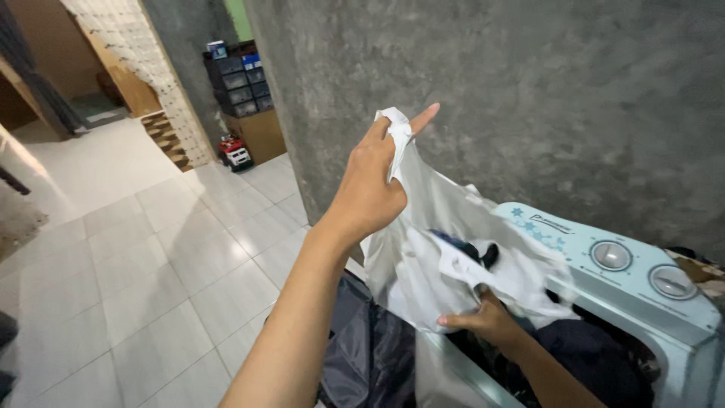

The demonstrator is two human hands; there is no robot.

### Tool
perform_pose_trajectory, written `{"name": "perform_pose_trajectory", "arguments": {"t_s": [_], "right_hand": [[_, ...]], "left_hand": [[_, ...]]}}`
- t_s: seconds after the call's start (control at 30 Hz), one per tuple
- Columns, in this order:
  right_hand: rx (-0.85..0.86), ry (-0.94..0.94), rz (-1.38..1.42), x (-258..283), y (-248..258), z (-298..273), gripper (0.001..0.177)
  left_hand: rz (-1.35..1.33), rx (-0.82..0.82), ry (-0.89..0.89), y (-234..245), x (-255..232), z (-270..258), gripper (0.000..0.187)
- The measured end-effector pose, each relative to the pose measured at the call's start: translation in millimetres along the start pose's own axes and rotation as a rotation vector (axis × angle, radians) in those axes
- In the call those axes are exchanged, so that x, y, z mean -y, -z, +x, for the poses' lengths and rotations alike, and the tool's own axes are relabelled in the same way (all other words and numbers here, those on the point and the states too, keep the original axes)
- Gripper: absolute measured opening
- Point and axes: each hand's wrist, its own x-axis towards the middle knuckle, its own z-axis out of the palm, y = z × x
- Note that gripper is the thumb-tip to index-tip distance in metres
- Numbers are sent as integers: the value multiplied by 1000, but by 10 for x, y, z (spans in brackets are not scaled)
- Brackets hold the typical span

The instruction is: The person opens a red suitcase, removes a white plastic bag containing clothes, and places the clothes into a top-loading washing machine. The person also briefly stirs food cooking in a pan on a stove.

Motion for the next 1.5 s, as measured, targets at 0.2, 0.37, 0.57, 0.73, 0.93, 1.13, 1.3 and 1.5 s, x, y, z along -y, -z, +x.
{"name": "perform_pose_trajectory", "arguments": {"t_s": [0.2, 0.37, 0.57, 0.73, 0.93, 1.13, 1.3, 1.5], "right_hand": [[-137, -238, -234, 333, -18, -15, 83], [-230, -411, -125, 552, 136, -183, 74], [-245, -631, 268, 575, 446, -502, 63], [-136, -566, 565, 397, 623, -808, 62], [-241, -483, 894, 443, 767, -1191, 54], [-533, -645, 788, 1010, 914, -1322, 62], [-708, -683, 431, 1369, 903, -1284, 79], [-754, -526, 169, 1236, 1103, -1258, 21]], "left_hand": [[4, 6, 97, 12, 137, -104, 74], [-70, -181, 180, -123, 454, -373, 43], [16, -412, 416, -504, 768, -980, 59], [-423, 247, 910, -831, 639, -1095, 88], [-218, 316, 830, -1200, 604, -854, 53], [25, 262, 626, -1716, 562, -627, 29], [72, 191, 479, -1933, 418, -370, 28], [40, 214, 401, -1983, 308, -310, 29]]}}
